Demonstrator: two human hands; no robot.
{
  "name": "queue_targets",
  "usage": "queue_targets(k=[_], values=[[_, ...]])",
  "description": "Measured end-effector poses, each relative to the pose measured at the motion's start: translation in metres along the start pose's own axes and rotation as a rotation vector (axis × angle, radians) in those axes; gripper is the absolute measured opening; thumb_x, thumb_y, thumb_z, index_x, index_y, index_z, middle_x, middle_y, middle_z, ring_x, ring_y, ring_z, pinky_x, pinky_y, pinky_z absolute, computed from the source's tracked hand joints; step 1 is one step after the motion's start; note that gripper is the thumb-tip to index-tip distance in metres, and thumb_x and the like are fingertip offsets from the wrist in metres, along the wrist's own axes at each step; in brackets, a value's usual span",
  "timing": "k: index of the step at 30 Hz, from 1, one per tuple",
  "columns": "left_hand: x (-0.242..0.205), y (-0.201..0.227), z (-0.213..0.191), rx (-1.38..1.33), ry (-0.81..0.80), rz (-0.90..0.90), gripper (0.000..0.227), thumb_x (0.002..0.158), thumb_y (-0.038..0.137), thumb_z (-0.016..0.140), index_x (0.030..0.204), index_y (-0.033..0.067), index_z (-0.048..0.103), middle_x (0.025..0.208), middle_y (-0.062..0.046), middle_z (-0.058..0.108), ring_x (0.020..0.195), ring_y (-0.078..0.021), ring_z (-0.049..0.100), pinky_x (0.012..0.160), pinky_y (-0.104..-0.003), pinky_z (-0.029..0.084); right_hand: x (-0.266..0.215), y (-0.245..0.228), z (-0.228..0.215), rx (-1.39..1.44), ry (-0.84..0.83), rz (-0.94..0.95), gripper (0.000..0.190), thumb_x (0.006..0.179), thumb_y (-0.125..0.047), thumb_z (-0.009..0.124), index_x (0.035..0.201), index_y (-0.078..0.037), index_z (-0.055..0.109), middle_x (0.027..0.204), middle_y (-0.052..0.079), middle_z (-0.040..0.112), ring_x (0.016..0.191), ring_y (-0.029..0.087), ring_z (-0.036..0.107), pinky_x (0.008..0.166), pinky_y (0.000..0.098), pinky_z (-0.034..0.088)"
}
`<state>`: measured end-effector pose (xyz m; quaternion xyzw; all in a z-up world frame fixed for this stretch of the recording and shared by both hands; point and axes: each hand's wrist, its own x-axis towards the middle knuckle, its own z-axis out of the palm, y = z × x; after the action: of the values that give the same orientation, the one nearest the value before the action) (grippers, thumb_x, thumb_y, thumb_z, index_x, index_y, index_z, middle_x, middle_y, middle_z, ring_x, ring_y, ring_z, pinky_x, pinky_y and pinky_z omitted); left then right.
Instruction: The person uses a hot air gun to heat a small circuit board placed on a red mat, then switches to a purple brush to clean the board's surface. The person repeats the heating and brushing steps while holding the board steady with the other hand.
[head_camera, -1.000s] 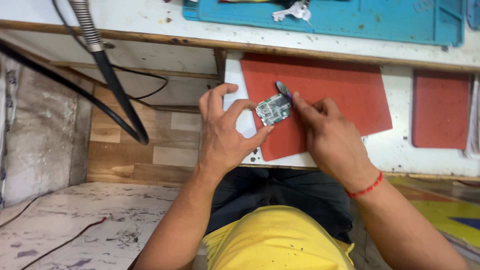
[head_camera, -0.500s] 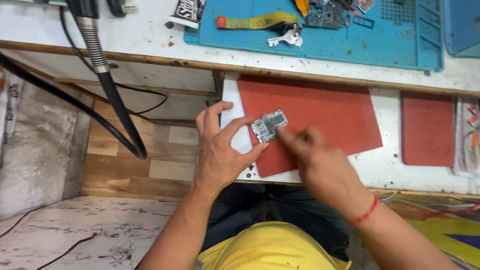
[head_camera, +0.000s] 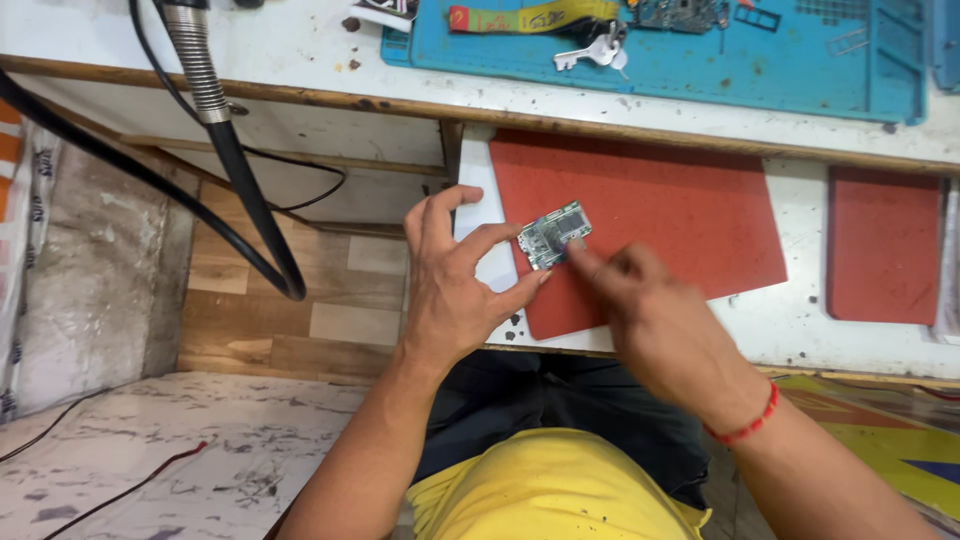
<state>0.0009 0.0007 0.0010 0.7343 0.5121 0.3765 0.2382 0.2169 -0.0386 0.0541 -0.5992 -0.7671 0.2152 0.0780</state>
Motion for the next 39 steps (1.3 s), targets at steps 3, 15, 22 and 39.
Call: queue_targets(k=[3, 15, 22, 39], values=[[0.001, -0.001, -0.002, 0.003, -0.015, 0.007, 0.042, 0.068, 0.031, 0.094, 0.103, 0.0131, 0.078, 0.134, -0.016, 0.049, 0.13, -0.0408, 0.039, 0.107, -0.052, 0.042, 0.005, 0.001, -0.004, 0.067, 0.09, 0.029, 0.059, 0.088, 0.001, 0.054, 0.144, -0.016, 0.059, 0.104, 0.018, 0.065, 0.079, 0.04, 0.069, 0.069, 0.0494, 0.055], [-0.001, 0.001, -0.003, 0.029, 0.017, 0.032, 0.04, 0.072, 0.031, 0.092, 0.105, 0.0126, 0.079, 0.131, -0.015, 0.053, 0.128, -0.0389, 0.041, 0.107, -0.051, 0.043, -0.018, -0.005, -0.003, 0.016, 0.059, 0.073, 0.052, 0.091, -0.004, 0.056, 0.142, -0.013, 0.059, 0.1, 0.018, 0.065, 0.075, 0.038, 0.069, 0.064, 0.0479, 0.055], [-0.001, 0.003, -0.002, 0.071, 0.037, 0.02, 0.042, 0.072, 0.029, 0.093, 0.106, 0.0092, 0.078, 0.131, -0.016, 0.053, 0.127, -0.0411, 0.041, 0.106, -0.052, 0.042, 0.001, -0.005, 0.004, -0.009, 0.008, -0.036, 0.064, 0.083, 0.003, 0.054, 0.145, -0.013, 0.058, 0.105, 0.019, 0.065, 0.071, 0.038, 0.067, 0.062, 0.047, 0.055], [-0.002, 0.004, -0.001, 0.086, 0.06, 0.084, 0.045, 0.074, 0.03, 0.093, 0.108, 0.006, 0.075, 0.124, -0.016, 0.055, 0.122, -0.0381, 0.047, 0.102, -0.048, 0.046, -0.071, 0.08, -0.016, 0.077, 0.587, 0.264, 0.015, 0.102, -0.013, 0.071, 0.11, 0.0, 0.069, 0.091, 0.012, 0.056, 0.079, 0.022, 0.054, 0.071, 0.0392, 0.046]])
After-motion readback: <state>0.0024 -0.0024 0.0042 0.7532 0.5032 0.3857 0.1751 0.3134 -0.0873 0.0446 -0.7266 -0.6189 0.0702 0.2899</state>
